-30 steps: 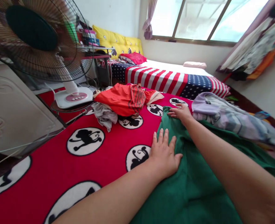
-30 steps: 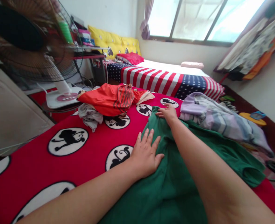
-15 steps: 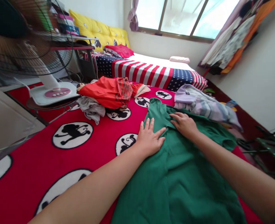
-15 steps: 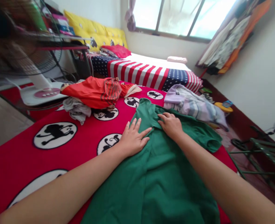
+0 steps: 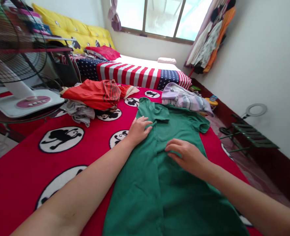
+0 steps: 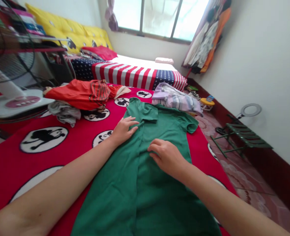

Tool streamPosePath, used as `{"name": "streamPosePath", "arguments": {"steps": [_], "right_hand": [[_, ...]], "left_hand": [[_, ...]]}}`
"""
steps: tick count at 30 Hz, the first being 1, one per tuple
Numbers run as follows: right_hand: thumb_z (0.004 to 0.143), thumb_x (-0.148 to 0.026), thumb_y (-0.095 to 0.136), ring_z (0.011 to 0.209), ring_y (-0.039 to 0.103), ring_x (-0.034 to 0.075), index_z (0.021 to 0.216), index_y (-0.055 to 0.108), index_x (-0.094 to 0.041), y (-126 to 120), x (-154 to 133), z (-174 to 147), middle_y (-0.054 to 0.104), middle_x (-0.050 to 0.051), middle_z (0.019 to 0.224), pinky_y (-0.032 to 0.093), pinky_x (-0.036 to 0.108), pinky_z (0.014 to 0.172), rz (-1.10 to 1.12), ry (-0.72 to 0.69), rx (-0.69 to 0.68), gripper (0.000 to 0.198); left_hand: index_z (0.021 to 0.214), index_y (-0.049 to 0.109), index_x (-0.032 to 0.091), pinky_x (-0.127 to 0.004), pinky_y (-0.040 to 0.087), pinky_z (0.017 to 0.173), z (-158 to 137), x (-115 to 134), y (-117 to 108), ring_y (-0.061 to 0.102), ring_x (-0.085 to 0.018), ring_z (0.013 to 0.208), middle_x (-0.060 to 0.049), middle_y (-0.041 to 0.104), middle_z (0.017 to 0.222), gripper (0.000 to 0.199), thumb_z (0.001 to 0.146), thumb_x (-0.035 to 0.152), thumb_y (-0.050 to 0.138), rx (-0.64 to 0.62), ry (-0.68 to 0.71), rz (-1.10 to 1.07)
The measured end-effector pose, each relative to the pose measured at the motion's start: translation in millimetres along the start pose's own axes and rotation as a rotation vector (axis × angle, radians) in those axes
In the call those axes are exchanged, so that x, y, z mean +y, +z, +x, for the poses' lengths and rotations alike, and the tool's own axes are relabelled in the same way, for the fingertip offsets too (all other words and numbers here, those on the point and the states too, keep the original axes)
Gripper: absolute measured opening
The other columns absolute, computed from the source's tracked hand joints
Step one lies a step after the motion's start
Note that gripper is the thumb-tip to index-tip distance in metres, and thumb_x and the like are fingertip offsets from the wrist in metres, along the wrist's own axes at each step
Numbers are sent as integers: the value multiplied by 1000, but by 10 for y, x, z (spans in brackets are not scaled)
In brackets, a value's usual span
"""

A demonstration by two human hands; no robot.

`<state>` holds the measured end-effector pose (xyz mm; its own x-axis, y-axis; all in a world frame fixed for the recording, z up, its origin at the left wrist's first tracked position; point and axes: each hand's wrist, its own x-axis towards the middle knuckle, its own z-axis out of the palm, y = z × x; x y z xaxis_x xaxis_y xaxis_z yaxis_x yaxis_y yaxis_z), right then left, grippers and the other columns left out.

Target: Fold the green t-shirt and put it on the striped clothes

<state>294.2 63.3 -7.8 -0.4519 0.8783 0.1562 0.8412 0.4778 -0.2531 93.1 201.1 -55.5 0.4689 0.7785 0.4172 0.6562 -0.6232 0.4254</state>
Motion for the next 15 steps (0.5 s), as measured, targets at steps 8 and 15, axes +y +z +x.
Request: {"name": "streamPosePath", "arguments": {"steps": [8,15], "right_hand": [[91,-30,50,82,65,20,106,59,-22,-206,-183,-869,65,7,102,48,31,71,-99,349,91,19],[82,-52,58,59,61,22,75,59,-25,-254,66,-1398,63,2,62,34,28,48,-122,751,-99,28]], "left_hand": [[100,73,20,-35,44,104,-65,182,2,58,-19,114,-6,70,111,21,85,19,58,26,304,-203],[98,73,22,-34,46,100,-166,484,35,58,-19,112,-6,70,107,21,87,17,55,-164,493,-259]]}}
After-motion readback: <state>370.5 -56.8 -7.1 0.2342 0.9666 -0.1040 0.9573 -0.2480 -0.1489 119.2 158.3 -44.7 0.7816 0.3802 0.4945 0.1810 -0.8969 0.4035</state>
